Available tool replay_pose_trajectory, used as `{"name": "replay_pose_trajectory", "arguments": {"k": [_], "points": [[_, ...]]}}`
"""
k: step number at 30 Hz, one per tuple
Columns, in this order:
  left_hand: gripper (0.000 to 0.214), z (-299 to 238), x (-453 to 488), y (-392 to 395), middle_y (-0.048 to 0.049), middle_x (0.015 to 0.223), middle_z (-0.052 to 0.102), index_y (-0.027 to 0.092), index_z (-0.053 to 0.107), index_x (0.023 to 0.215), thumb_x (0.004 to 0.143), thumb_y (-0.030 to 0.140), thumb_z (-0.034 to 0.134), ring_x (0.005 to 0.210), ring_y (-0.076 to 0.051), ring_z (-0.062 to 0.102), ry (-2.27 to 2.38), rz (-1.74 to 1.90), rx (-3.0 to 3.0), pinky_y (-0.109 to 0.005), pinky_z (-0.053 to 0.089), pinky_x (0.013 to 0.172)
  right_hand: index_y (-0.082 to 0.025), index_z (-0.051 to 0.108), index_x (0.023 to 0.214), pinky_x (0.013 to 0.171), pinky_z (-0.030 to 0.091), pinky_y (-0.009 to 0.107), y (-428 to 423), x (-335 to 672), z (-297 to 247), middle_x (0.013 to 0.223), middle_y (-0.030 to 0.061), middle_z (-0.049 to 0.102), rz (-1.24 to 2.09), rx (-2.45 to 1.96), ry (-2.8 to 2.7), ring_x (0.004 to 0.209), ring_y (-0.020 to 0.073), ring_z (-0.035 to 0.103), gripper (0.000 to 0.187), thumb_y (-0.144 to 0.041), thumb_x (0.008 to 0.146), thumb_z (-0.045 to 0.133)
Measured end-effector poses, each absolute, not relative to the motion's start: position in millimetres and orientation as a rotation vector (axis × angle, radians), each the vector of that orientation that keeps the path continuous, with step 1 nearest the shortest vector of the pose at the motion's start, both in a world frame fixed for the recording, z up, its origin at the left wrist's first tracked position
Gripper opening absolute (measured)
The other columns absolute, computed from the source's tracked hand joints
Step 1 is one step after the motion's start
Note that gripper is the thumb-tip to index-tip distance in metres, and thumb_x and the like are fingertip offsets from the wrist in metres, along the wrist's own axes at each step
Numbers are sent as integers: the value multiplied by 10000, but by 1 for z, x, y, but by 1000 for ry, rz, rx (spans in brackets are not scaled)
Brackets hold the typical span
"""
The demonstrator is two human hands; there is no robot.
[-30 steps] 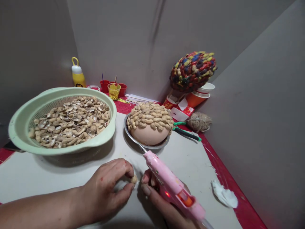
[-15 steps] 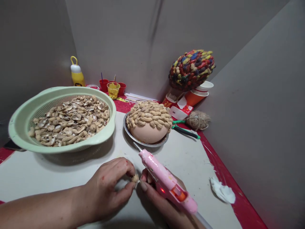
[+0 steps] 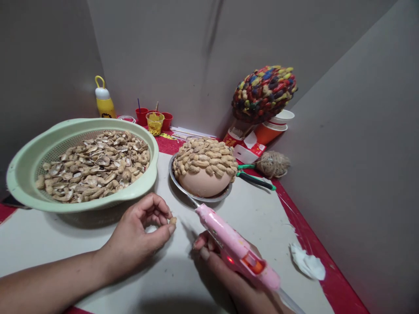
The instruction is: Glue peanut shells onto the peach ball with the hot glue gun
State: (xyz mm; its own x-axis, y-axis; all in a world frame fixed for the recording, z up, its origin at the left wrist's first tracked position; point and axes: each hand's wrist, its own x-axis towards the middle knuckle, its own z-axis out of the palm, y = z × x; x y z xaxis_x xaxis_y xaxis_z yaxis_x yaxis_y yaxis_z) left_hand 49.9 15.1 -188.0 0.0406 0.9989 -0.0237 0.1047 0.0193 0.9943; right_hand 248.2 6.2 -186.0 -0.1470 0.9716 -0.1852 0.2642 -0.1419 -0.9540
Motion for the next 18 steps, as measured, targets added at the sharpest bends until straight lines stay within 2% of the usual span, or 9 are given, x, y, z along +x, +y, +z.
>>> {"name": "replay_pose_trajectory", "arguments": {"k": [7,9,13,16,18], "points": [[217,-192,45,19,29,787,595,177,544,873,772,188,736,700,-74,527,985,1049,937,-181,429,653,-204,610,777,572,425,241,4,251,-180,671,-9,564,1315,-1373,-1410,615,141,522,294,-492,797,665],[224,-193,43,19,21,774,611,171,551,880,768,191,743,695,-81,551,905,1029,841,-197,437,665,-212,626,803,578,442,260,5,253,-182,687,6,595,1274,-1312,-1493,612,154,547,288,-498,820,636],[228,-192,41,19,-2,747,634,156,576,876,744,199,756,689,-123,604,834,1012,725,-269,473,716,-263,677,978,583,481,325,12,261,-192,729,31,651,1038,-1106,-1863,630,215,610,218,-406,842,585],[238,-189,41,19,-12,740,642,149,596,862,720,206,778,685,-133,618,804,1002,653,-285,489,730,-269,694,883,559,480,330,20,270,-197,661,22,615,952,-993,-2007,596,222,597,138,-330,769,647],[239,-187,40,20,-15,738,644,145,608,849,708,203,791,681,-133,622,789,1003,629,-281,495,724,-261,664,790,521,459,298,23,276,-198,631,7,590,911,-913,-2063,550,194,577,52,-278,741,668]]}}
